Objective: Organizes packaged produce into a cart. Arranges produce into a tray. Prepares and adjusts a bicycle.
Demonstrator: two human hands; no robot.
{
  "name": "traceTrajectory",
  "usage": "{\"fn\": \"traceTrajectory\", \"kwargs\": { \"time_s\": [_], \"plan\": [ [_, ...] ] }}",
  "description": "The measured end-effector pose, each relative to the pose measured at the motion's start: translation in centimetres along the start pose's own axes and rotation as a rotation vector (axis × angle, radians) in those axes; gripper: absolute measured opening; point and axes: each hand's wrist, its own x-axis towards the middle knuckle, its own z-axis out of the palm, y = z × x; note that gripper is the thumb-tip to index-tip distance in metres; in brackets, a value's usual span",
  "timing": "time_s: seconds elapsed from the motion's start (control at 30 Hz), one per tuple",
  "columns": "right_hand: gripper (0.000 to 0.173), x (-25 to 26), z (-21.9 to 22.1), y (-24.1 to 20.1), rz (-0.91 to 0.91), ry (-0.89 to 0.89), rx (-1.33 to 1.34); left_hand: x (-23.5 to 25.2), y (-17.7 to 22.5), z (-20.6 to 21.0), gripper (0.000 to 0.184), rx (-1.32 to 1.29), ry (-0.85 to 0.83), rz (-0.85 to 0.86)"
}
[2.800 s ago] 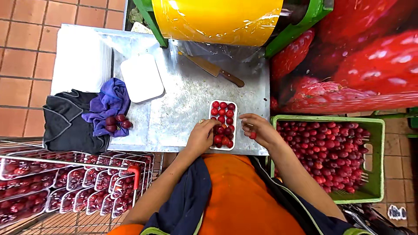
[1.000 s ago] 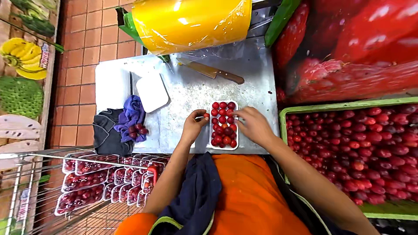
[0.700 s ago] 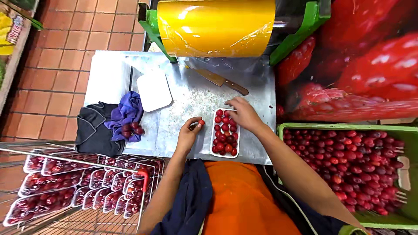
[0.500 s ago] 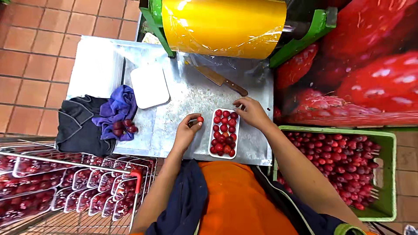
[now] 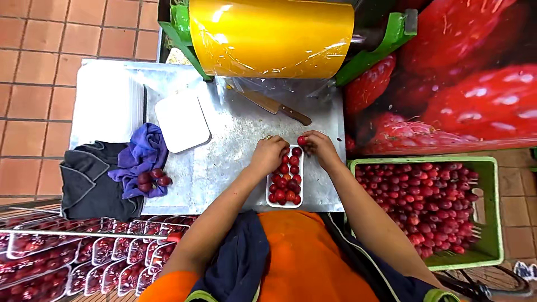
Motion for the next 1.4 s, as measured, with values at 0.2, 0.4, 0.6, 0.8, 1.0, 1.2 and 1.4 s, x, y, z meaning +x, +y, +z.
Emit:
{"fn": "traceTrajectory", "kwargs": {
  "time_s": [0.2,0.4,0.6,0.8,1.0,1.2,1.4],
  "plan": [
    [0.023,-4.4,-0.8,-0.7,-0.066,-0.047,-0.141,-2.2,-0.2,-0.4,0.027,-0.121,0.138,-0.073],
    [0.029,-7.8,5.2,-0.1,-0.381,-0.18,-0.746,-8.0,0.5,-0.6,0.028,-0.352,0.065,-0.296],
    [0.032,-10.1,0.5,0.6,-0.429,-0.041,-0.61,-9.6,1.4,1.2,0.028,-0.35,0.056,-0.275],
    [0.018,-17.7,-10.6,7.9,-0.28,0.483,-0.684,-10.1,1.7,1.3,0.033,-0.316,0.063,-0.219],
    [0.028,-25.3,-14.9,16.8,0.162,0.69,-0.926,-10.7,3.4,1.0,0.035,-0.294,0.195,-0.244],
    [0.079,-22.0,-20.1,21.0,0.279,0.604,-1.114,-10.4,6.5,1.3,0.028,-0.331,0.251,-0.154],
    [0.061,-18.1,-20.7,19.7,0.418,0.445,-1.162,-9.4,9.6,3.0,0.025,-0.365,0.162,-0.047]
  ]
}}
